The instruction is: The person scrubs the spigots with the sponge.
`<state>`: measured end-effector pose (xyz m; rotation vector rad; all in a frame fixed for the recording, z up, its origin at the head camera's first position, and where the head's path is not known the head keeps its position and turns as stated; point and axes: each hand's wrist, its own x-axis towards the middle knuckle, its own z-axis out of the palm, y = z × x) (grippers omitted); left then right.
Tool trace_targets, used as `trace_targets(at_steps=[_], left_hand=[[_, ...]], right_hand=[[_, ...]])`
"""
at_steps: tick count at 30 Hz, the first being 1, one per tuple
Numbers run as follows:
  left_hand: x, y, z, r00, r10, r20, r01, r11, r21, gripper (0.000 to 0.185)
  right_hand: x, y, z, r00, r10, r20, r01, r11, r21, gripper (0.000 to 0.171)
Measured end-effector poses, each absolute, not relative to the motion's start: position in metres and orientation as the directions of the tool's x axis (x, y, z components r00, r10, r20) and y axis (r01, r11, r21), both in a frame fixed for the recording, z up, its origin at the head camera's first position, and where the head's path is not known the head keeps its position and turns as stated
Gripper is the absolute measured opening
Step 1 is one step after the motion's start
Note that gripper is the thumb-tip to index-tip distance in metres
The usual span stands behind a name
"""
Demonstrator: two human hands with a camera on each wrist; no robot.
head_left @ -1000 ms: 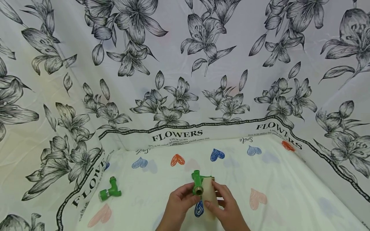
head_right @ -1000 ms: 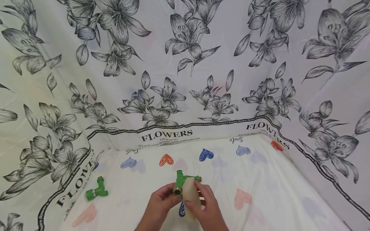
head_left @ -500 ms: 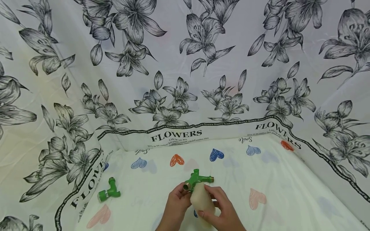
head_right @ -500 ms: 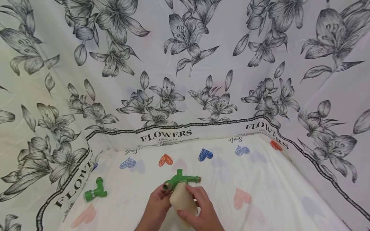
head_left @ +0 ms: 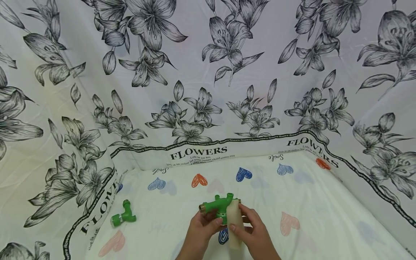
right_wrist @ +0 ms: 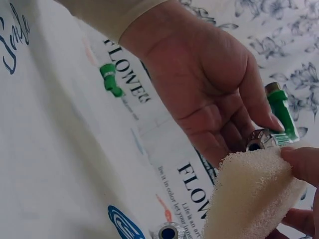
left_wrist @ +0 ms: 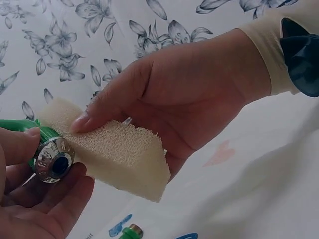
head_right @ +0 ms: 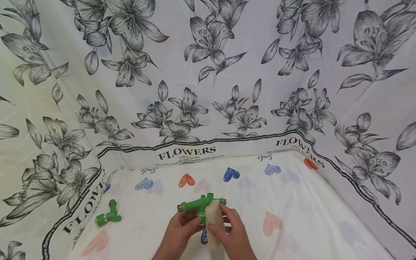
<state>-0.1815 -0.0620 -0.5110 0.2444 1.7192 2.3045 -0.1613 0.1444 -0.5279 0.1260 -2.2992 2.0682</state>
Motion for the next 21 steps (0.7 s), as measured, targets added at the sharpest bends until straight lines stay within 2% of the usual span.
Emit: trace_targets(at_steps=[5, 12, 21], left_hand=[[-0.181, -0.059, -0.512, -0.957, 0.289, -0.019, -0.099, -0.265, 0.959, 0.060], [-0.184, -0.056, -0.514, -0.972, 0.236, -0.014, -0.066, -0.213, 0.975, 0.049], [-0.189, -0.060, -0.518, -0.984, 0.174, -0.032, -0.063, -0.176, 0.982, 0.047]], right_hand=[[-0.161, 0.143, -0.531, -0.996, -0.036, 0.083, -0.085, 0.073, -0.994, 0.067], [-0.158, 0.142, -0.531, -0.994, -0.084, 0.072, -0.077, 0.055, -0.996, 0.068], [-0.148, 0.134, -0.523, -0.965, -0.144, 0.220, -0.240, 0.138, -0.961, 0.061]])
